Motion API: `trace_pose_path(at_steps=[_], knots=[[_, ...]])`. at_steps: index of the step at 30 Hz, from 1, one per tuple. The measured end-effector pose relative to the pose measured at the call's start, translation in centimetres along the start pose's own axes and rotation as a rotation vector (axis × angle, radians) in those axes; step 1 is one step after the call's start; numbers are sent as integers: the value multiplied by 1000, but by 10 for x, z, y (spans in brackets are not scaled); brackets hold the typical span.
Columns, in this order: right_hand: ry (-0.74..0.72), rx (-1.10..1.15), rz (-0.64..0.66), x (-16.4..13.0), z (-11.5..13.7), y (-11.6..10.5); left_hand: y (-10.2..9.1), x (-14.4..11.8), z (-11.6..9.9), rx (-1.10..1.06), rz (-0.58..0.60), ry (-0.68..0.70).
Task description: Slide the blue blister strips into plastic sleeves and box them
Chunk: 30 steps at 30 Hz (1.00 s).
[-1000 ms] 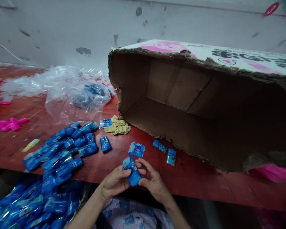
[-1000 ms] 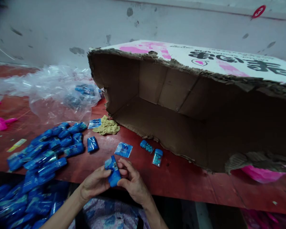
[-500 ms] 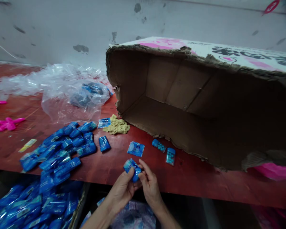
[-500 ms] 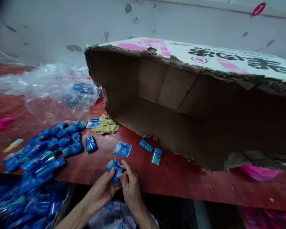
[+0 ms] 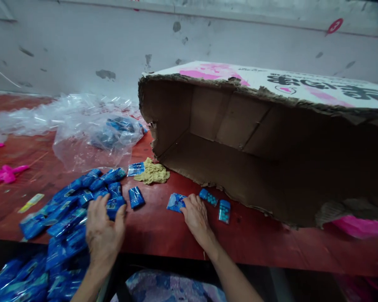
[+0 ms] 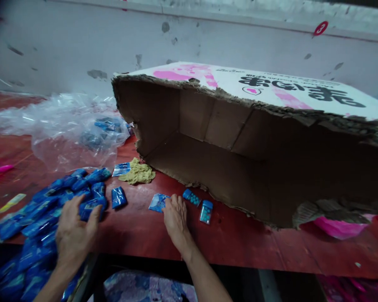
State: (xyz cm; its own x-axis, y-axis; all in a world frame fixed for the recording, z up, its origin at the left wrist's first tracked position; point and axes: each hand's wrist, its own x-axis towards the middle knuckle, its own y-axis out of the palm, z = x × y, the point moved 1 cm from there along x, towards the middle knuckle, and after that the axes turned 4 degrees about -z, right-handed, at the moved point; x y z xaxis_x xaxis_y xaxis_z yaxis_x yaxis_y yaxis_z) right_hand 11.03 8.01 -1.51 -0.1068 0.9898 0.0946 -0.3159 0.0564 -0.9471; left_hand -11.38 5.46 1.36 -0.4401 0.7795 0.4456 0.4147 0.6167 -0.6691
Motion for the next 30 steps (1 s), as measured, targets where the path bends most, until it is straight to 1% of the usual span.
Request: trace_pose_path(at_steps=[1,2,3,7,8,10,14,18,24,30], knots=[[7,-30,11,2,1,2,6,-9,-5,-56,19,25],[11,-48,15,4,2,5,12,-18,-10,-117,65,23],[12,-59,14,5,2,7,19,-27,-15,-179,134,-11],[-5,-81,4,3,-1,11,44,-58,-30,-439,515,-293],[-12,-83,1,2,-2,11,49,-62,-32,-506,578,-352],[-31,-78,-7,0,-3,9,55,-65,-35,-614,648,-451],[-65,-34,-34,-4,-4,8,59,-63,-37,-696,676,-606],[-31,37,-89,-8,-4,13,62,-62,-35,-751,664,-671],[-83,100,-203,-10,-6,19,70,-65,-41,-845,662,-832],[-164,73,-293,-14,-11,33,76,-66,-46,-871,676,-775]])
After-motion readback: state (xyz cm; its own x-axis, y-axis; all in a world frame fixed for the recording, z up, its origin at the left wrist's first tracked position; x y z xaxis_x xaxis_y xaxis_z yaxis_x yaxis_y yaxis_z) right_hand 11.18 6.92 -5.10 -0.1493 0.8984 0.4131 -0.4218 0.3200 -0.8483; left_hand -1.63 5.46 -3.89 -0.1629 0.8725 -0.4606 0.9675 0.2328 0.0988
